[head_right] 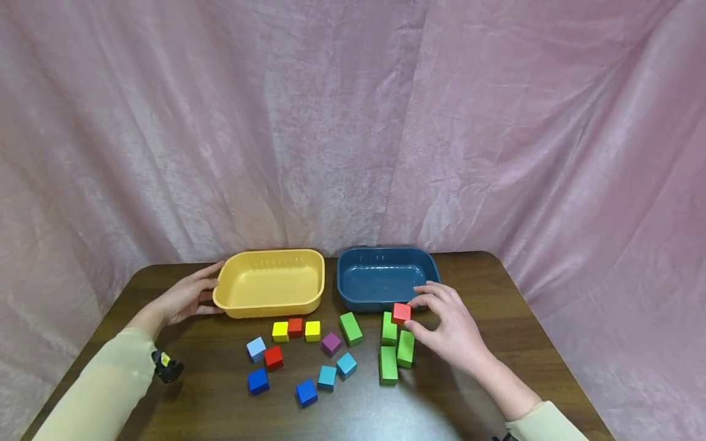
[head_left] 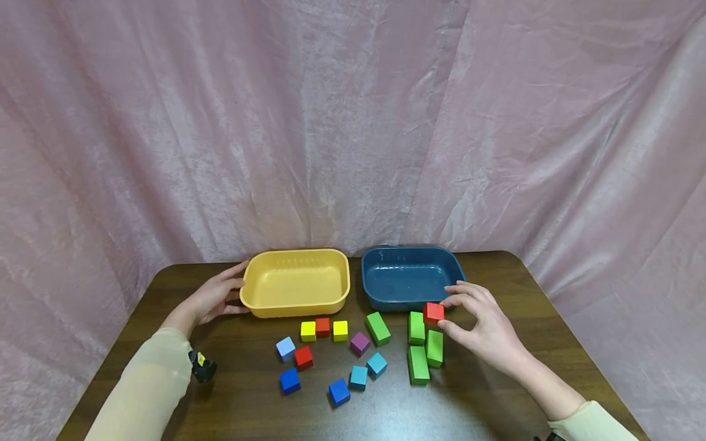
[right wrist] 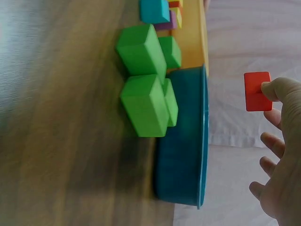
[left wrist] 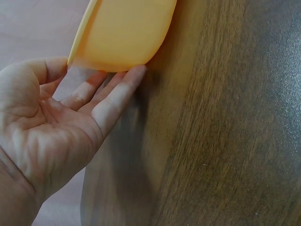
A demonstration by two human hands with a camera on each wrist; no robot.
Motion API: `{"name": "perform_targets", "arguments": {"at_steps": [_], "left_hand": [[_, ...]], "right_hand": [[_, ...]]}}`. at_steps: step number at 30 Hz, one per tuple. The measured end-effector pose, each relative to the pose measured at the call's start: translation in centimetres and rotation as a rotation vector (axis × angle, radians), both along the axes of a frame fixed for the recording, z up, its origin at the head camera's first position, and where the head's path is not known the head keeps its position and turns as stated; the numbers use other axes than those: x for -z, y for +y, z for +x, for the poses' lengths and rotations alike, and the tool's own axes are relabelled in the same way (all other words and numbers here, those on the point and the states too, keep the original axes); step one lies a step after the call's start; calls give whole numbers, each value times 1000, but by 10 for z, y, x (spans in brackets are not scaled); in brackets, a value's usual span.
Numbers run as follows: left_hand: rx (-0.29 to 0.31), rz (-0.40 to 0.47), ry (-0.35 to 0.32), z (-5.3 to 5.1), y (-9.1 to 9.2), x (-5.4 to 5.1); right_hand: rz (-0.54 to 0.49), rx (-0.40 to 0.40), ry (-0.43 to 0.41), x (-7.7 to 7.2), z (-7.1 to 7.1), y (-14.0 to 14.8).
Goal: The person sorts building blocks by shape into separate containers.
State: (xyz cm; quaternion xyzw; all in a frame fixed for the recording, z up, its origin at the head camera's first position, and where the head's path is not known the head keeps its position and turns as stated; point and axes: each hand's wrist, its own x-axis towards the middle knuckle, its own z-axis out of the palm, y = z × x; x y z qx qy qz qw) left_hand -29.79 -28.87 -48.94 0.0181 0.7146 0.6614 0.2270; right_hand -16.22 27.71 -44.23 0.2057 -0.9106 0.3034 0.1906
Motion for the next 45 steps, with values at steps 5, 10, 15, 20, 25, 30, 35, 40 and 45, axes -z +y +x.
{"name": "perform_targets", "arguments": {"at_steps": [5, 10, 15, 20, 25, 30, 35, 40, 45], "left_hand": [[-13, -6, -8, 0, 2, -2], [-17, -8, -6, 1, 3, -2], [-7, -11, 6, 2, 2, -3], [-11, -15, 0, 2, 3, -4], [-16, -14, -11, 2, 2, -4], [-19, -10, -11, 1, 1, -2], [-25, -16, -9, 2, 3, -3], [-24, -10, -14, 1, 5, -2], [-24, -9, -16, -1, 7, -3]], "right_hand": [[-28, -8, -7, -6, -16, -8], [-49, -11, -40, -11, -28, -19], [-59, -16, -74, -16, -40, -29], [-64, -19, -87, -21, -54, -39], [-73, -23, -86, -27, -67, -49], [-84, -35, -107, -34, -81, -62], [-42, -41, -136, -40, -95, -76], [3, -42, -149, -42, -105, -92], [24, -47, -137, -41, -114, -105]]}}
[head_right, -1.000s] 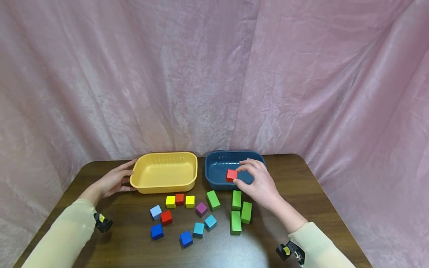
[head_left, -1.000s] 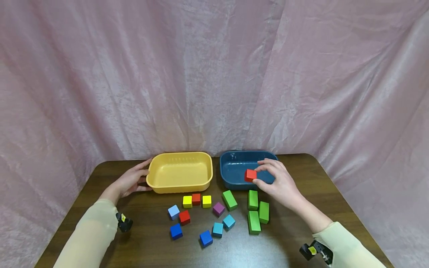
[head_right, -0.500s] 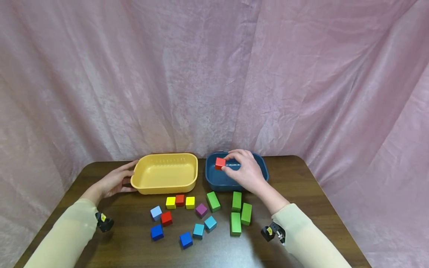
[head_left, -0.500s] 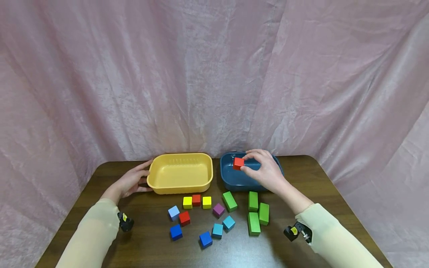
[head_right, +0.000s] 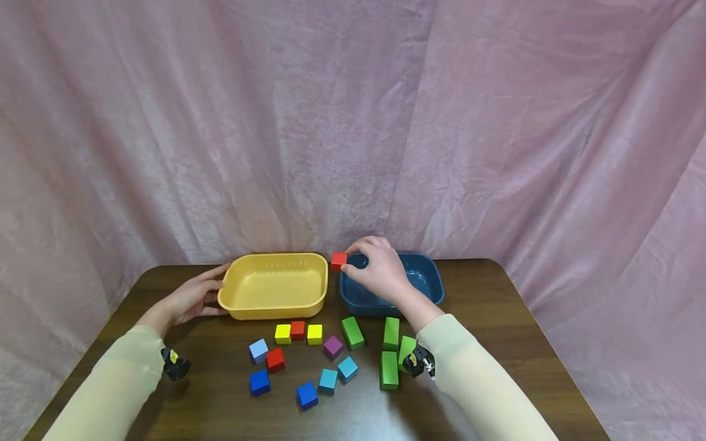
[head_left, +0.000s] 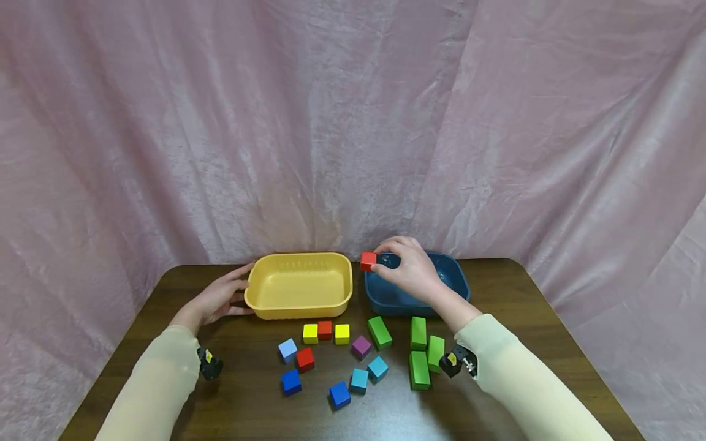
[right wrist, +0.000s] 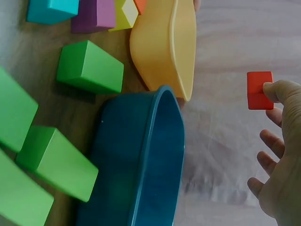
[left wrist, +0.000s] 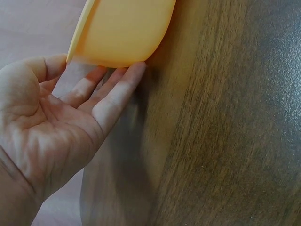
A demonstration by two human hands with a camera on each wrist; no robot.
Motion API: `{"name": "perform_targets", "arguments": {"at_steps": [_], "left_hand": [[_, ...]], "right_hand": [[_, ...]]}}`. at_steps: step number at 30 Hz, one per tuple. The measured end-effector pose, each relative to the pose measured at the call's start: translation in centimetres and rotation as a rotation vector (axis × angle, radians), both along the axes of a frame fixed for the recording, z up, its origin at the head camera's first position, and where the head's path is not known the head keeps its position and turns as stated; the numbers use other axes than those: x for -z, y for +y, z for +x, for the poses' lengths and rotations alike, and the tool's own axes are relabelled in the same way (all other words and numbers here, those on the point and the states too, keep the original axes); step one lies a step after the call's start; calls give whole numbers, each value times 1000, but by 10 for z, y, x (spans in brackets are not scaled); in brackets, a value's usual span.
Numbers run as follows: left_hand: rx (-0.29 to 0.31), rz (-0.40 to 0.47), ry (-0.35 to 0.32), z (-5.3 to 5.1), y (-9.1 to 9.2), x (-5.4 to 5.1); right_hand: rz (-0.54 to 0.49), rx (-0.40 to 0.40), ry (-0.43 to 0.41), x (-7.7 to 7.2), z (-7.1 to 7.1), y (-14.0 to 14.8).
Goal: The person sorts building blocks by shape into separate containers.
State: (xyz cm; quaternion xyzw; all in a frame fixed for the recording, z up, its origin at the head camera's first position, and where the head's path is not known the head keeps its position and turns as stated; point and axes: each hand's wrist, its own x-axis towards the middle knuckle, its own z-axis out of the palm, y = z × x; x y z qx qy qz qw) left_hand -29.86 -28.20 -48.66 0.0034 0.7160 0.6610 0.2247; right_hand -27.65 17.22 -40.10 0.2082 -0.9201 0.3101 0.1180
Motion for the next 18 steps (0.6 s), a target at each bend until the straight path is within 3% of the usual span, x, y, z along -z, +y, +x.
{"name": "perform_targets", "arguments": {"at_steps": [18], "left_hand": [[-17, 0, -9, -4, 1, 2]], "right_hand": [[72, -2, -52, 12, -22, -41]]}}
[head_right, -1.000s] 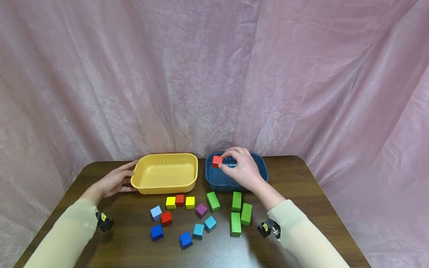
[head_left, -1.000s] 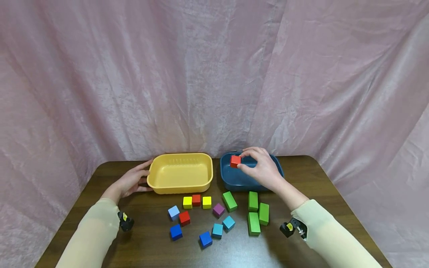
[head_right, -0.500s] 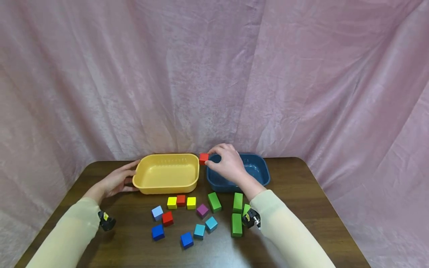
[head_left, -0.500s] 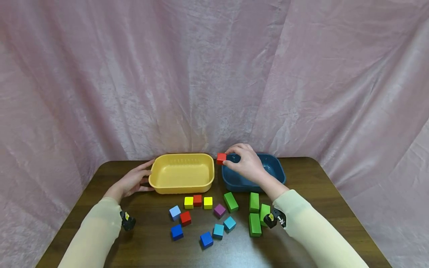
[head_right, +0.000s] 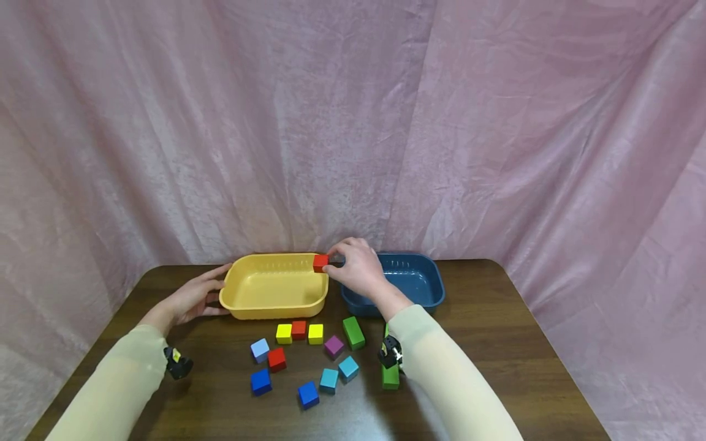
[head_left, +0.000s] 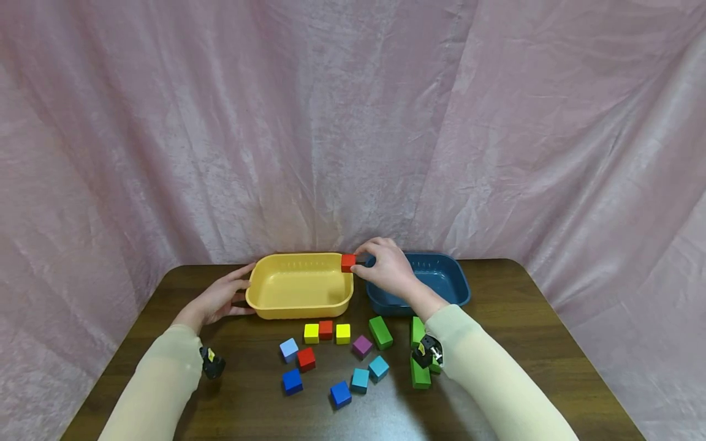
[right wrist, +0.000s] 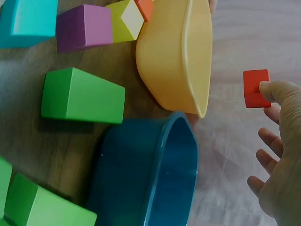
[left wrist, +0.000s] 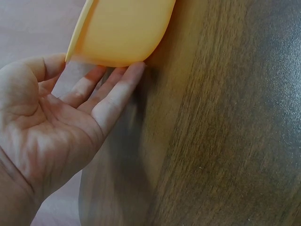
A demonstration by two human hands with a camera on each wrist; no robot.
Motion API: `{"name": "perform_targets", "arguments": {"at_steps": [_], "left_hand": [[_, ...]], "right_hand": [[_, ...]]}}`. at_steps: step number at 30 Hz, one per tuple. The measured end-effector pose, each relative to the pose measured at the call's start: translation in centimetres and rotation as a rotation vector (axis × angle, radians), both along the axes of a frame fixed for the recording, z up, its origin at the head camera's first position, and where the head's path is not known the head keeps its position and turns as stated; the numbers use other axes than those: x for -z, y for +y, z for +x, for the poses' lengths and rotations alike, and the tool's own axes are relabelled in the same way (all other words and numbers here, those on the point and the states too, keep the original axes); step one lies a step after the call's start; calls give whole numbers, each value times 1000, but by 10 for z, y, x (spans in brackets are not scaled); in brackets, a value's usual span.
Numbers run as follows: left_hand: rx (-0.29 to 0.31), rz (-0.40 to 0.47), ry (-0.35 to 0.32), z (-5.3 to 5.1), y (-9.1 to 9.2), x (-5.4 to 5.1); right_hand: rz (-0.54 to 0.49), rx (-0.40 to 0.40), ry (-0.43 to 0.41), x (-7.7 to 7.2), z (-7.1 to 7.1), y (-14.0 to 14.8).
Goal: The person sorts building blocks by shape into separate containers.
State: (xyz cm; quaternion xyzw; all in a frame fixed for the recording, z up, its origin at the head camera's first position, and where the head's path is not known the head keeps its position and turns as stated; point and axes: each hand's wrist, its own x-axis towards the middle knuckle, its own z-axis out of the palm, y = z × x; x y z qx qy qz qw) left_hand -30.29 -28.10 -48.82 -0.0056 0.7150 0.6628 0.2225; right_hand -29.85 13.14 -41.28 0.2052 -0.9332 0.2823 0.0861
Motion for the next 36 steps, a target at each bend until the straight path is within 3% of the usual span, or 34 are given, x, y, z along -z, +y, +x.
{"name": "perform_targets", "arguments": {"at_steps": [19, 36], "left_hand": [[2, 7, -4, -4, -1, -3], [2, 10, 1, -5, 0, 0]], "right_hand": [[62, 25, -40, 10, -16, -30], [118, 14, -59, 31, -13, -40]]}}
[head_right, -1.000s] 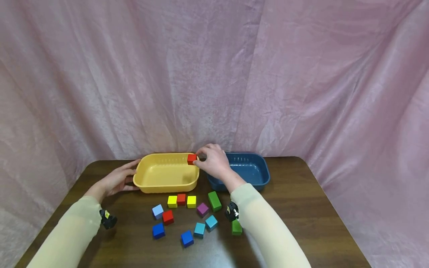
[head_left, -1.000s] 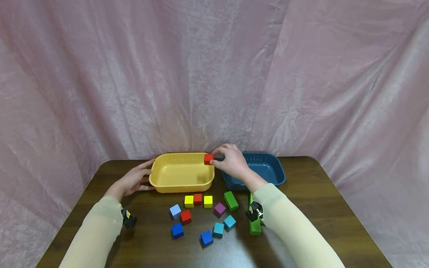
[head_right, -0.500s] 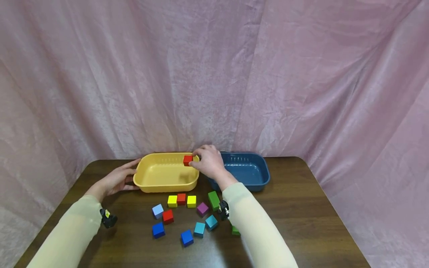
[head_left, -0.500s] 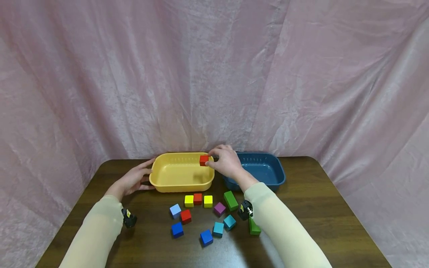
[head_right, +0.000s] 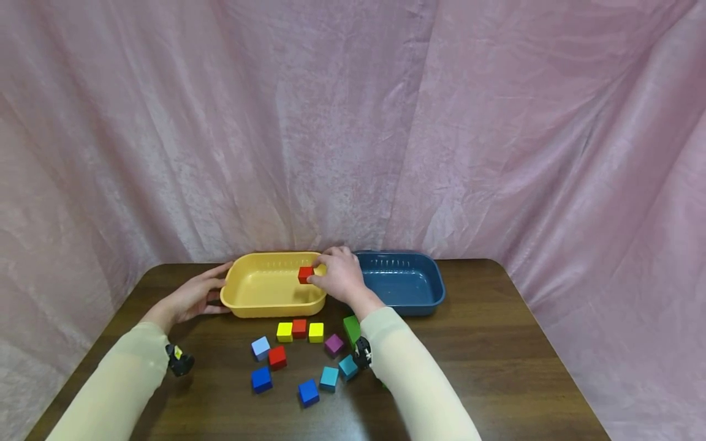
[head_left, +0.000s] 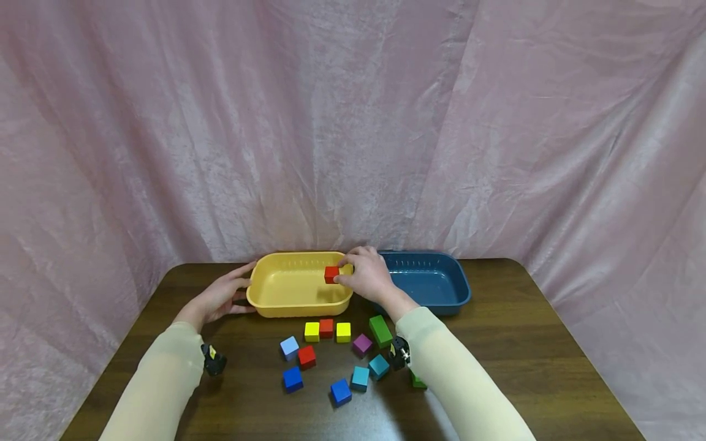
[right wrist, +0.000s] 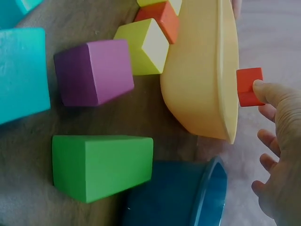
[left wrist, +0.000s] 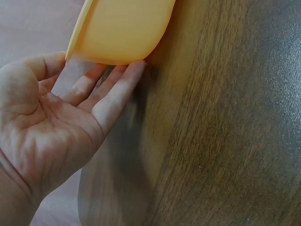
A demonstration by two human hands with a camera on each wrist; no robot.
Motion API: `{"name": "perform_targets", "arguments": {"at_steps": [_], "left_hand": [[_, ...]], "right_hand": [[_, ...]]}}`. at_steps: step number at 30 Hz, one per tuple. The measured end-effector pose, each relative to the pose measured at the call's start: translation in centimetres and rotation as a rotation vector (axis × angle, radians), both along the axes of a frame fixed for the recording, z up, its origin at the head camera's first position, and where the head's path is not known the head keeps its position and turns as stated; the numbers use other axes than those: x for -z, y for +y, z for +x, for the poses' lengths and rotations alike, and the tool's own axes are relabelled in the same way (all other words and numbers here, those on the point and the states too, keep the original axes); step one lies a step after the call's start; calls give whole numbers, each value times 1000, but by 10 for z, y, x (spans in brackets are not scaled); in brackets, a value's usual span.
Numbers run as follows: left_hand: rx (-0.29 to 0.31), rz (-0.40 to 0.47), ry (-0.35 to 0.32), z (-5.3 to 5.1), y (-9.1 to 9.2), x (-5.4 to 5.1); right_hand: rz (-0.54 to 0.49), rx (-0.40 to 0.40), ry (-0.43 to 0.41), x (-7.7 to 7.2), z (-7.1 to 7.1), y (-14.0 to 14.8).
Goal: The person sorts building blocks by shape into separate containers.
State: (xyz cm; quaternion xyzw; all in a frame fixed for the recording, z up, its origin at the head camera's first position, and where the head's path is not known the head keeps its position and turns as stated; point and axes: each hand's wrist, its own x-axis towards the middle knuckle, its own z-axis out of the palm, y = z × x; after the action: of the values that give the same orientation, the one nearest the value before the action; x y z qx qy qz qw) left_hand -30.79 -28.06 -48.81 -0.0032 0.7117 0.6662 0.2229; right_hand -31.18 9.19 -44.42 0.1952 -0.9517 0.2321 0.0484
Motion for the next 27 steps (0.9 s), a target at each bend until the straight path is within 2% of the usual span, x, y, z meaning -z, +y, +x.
{"name": "perform_targets", "arguments": {"at_steps": [8, 16, 23, 27], "left_hand": [[-1, 6, -7, 0, -1, 2], [-12, -5, -6, -2, -1, 1], [-15, -13, -3, -1, 0, 0], [-6, -15, 4, 0, 1, 0]], "right_hand": [[44, -49, -8, 1, 2, -2], [-35, -67, 28, -13, 8, 6], [-76, -125, 82, -24, 22, 17], [-87, -129, 94, -26, 29, 28]]}}
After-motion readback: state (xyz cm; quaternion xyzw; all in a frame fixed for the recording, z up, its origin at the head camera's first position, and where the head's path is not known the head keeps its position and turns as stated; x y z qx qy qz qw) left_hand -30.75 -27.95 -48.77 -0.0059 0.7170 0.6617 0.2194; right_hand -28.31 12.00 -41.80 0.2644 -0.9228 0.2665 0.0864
